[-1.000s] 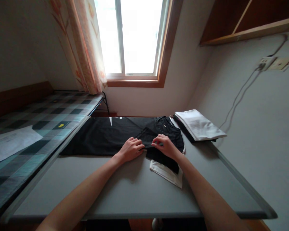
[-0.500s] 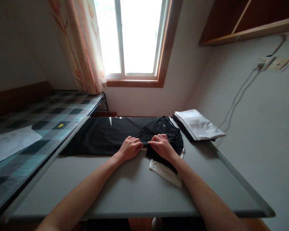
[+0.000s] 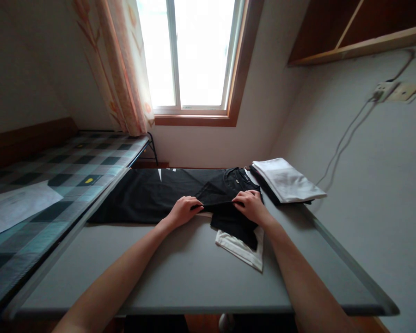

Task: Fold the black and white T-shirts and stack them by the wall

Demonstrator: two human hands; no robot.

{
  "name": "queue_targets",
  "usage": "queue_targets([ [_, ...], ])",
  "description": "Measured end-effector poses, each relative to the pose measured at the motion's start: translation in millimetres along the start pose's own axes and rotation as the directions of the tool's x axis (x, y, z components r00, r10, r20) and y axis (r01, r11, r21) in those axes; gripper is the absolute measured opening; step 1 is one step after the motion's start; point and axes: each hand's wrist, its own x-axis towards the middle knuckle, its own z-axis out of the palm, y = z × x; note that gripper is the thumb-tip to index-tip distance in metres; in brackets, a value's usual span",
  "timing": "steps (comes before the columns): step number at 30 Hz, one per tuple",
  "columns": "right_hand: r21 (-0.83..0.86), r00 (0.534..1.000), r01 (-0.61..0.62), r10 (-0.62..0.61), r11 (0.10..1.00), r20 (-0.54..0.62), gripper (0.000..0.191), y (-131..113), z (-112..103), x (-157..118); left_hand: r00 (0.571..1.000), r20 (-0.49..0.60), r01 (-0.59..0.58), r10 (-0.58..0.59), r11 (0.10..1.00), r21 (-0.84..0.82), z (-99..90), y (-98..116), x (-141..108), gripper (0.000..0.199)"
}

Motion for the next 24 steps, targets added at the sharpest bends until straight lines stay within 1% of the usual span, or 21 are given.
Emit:
queue_targets([
  [3,0.013,0.997,-0.075,0.075,0.997,0.006,0.015,12.2,-2.7,-2.5,0.998,0.043,0.050,-0.043,0.982,-0.181,-2.6,-5.8,1.3,0.017],
  [5,0.054,0.993,-0.111,0.113,0.992,-0.036,0.017,18.2,-4.8,-2.7,0.994,0.059,0.102,-0.089,0.956,-0.276,-4.4,-8.6,1.9,0.019],
  [7,0.121,0.982,-0.142,0.155,0.982,-0.109,0.021,21.4,-7.1,-1.8,0.990,0.077,0.141,-0.122,0.935,-0.324,-6.1,-9.8,2.3,0.021],
  [9,0.208,0.957,-0.172,0.214,0.963,-0.196,0.025,21.8,-9.0,-0.3,0.987,0.091,0.155,-0.132,0.930,-0.334,-7.1,-9.5,2.3,0.022],
  [11,0.307,0.921,-0.208,0.292,0.929,-0.259,0.028,20.5,-10.2,0.9,0.988,0.094,0.149,-0.124,0.934,-0.326,-7.4,-8.6,1.9,0.022],
  [14,0.423,0.877,-0.268,0.401,0.866,-0.265,0.034,17.9,-9.9,1.5,0.991,0.089,0.124,-0.101,0.940,-0.316,-6.5,-8.1,1.5,0.022],
  [16,0.430,0.866,-0.293,0.427,0.854,-0.259,0.038,16.9,-8.4,1.4,0.992,0.086,0.114,-0.091,0.942,-0.316,-5.8,-8.4,1.3,0.022],
  [20,0.368,0.846,-0.326,0.443,0.871,-0.297,0.041,16.2,-4.8,2.0,0.992,0.082,0.112,-0.091,0.944,-0.310,-5.1,-9.4,1.1,0.023],
  [24,0.431,0.810,-0.369,0.512,0.824,-0.286,0.043,14.0,-4.9,2.6,0.994,0.077,0.101,-0.082,0.947,-0.306,-4.9,-9.6,0.8,0.022],
])
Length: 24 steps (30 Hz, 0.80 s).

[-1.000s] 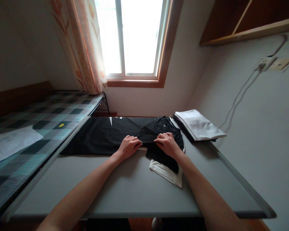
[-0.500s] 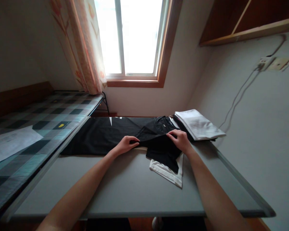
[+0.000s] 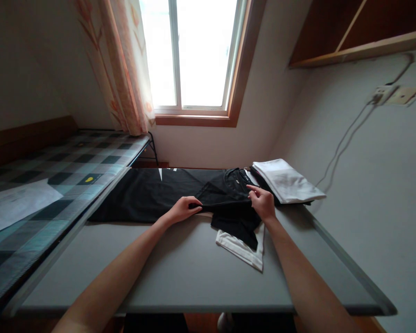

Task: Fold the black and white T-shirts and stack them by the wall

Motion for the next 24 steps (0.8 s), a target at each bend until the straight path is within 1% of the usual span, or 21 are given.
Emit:
queue_targets([
  [3,-0.001,1.000,-0.028,0.028,1.000,-0.008,0.045,-2.7,-1.3,-0.7,1.000,-0.003,-0.008,0.008,1.000,0.002,0.3,-0.2,0.0,0.022],
  [8,0.006,0.998,-0.012,0.012,1.000,-0.058,0.043,-4.1,-1.3,-0.8,1.000,-0.005,-0.009,0.010,1.000,0.007,0.8,-0.6,0.2,0.022],
  [13,-0.065,0.986,-0.001,-0.010,0.998,-0.168,0.042,-6.8,0.4,-3.4,1.000,-0.007,-0.008,0.008,1.000,0.005,1.1,-0.6,0.3,0.021],
  [15,-0.093,0.974,-0.004,-0.017,0.996,-0.227,0.040,-9.1,0.9,-4.7,1.000,-0.009,-0.007,0.008,1.000,0.007,1.4,-1.0,0.4,0.021],
  [17,-0.085,0.960,-0.004,-0.020,0.996,-0.280,0.037,-10.1,1.6,-4.9,1.000,-0.009,-0.007,0.007,1.000,0.006,1.6,-1.5,0.3,0.021],
  [20,0.053,0.953,0.000,0.016,0.999,-0.304,0.037,-6.7,3.9,-2.5,1.000,-0.007,-0.010,0.010,1.000,-0.004,1.7,-1.0,0.0,0.023],
  [22,0.184,0.956,-0.033,0.084,0.982,-0.281,0.046,-2.4,5.3,0.0,1.000,-0.005,-0.008,0.008,1.000,-0.028,1.6,0.4,0.3,0.026],
  [24,0.284,0.960,-0.089,0.158,0.955,-0.231,0.056,1.3,5.9,1.8,0.999,-0.052,-0.002,-0.001,0.998,-0.068,0.9,2.0,1.3,0.032],
])
